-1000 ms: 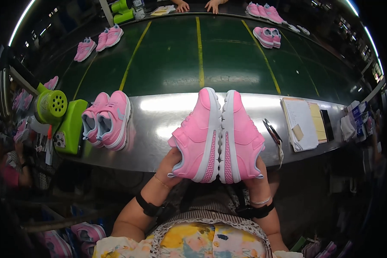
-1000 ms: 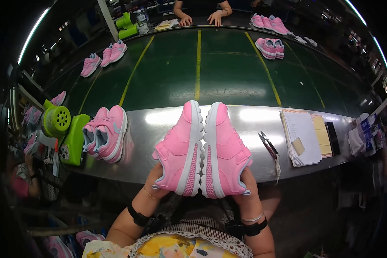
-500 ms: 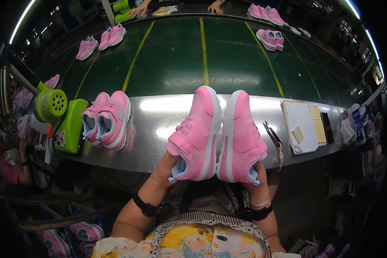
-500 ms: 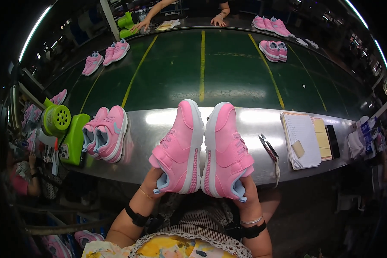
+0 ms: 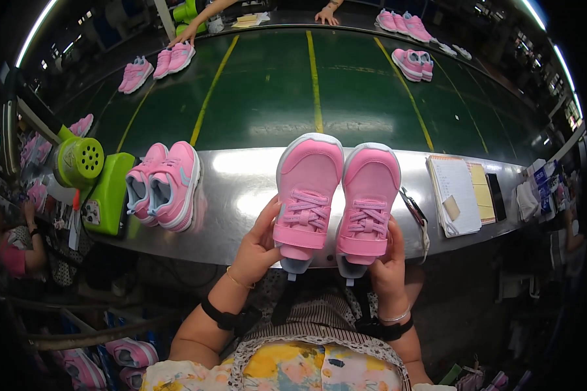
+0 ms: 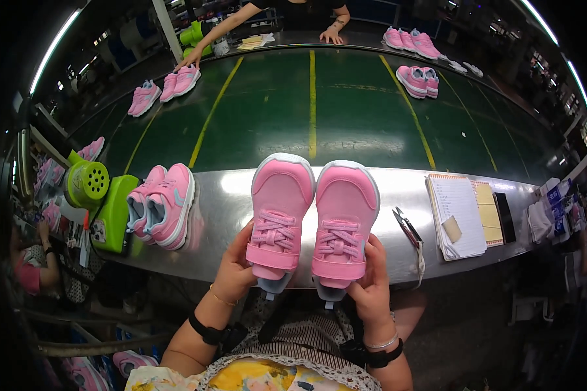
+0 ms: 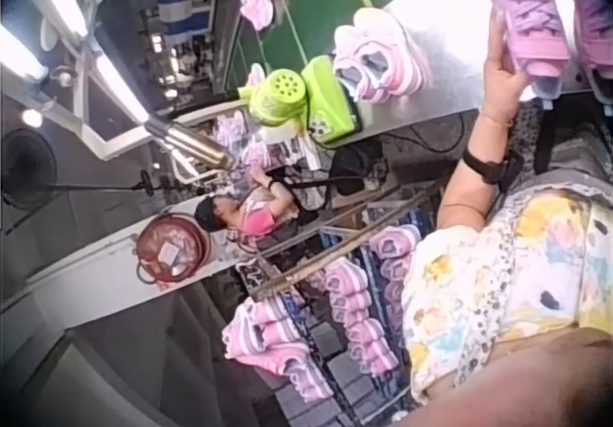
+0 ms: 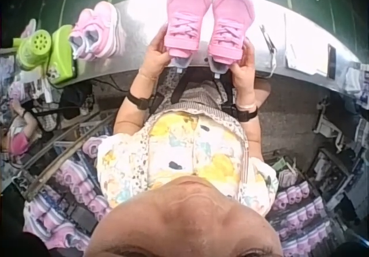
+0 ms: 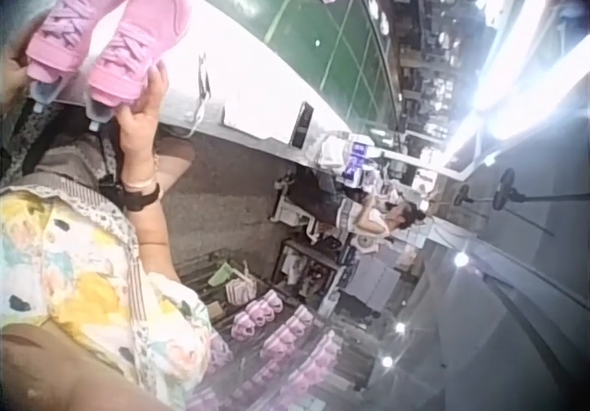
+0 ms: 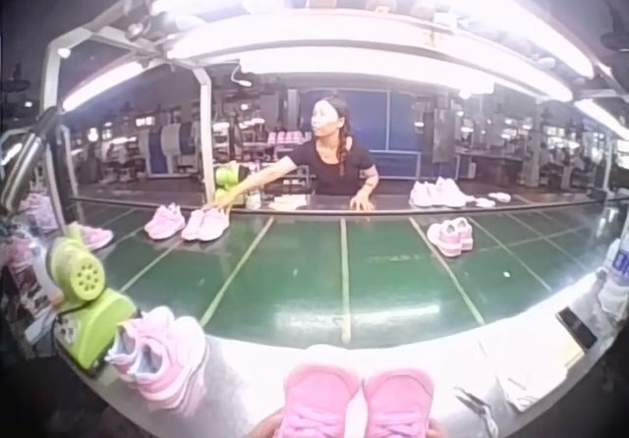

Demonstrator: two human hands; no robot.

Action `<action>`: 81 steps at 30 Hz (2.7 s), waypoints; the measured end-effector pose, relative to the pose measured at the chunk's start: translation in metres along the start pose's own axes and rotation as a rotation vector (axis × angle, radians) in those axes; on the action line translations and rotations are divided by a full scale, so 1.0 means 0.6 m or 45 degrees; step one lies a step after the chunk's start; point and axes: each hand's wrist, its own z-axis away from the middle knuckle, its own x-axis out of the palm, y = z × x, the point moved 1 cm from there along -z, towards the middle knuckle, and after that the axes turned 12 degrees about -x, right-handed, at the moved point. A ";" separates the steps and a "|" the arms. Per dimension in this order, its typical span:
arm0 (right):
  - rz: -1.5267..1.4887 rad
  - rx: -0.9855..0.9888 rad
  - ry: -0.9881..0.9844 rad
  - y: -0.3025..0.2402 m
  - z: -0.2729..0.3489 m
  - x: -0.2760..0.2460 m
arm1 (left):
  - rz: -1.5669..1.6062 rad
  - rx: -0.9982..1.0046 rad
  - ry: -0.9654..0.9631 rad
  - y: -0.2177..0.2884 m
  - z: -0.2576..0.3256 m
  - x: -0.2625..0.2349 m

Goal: Trimming loose threads and inspecting pink sneakers on a production conveyor belt.

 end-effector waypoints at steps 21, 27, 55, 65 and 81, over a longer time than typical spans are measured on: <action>0.682 -0.407 -0.066 -0.028 -0.001 0.002 | -0.693 0.373 0.174 0.022 0.003 0.003; 0.953 -0.593 -0.061 -0.031 0.001 0.003 | -0.811 0.415 0.243 0.022 0.009 -0.004; 2.180 0.506 -0.298 -0.119 -0.169 -0.324 | -0.452 -0.392 -0.339 -0.040 -0.067 0.127; 1.105 -0.209 -0.662 -0.131 -0.075 -0.010 | -0.457 -0.399 -0.260 -0.068 -0.065 0.116; 1.003 0.004 -0.975 -0.119 -0.126 -0.026 | -0.696 -0.327 -0.307 -0.063 -0.076 0.113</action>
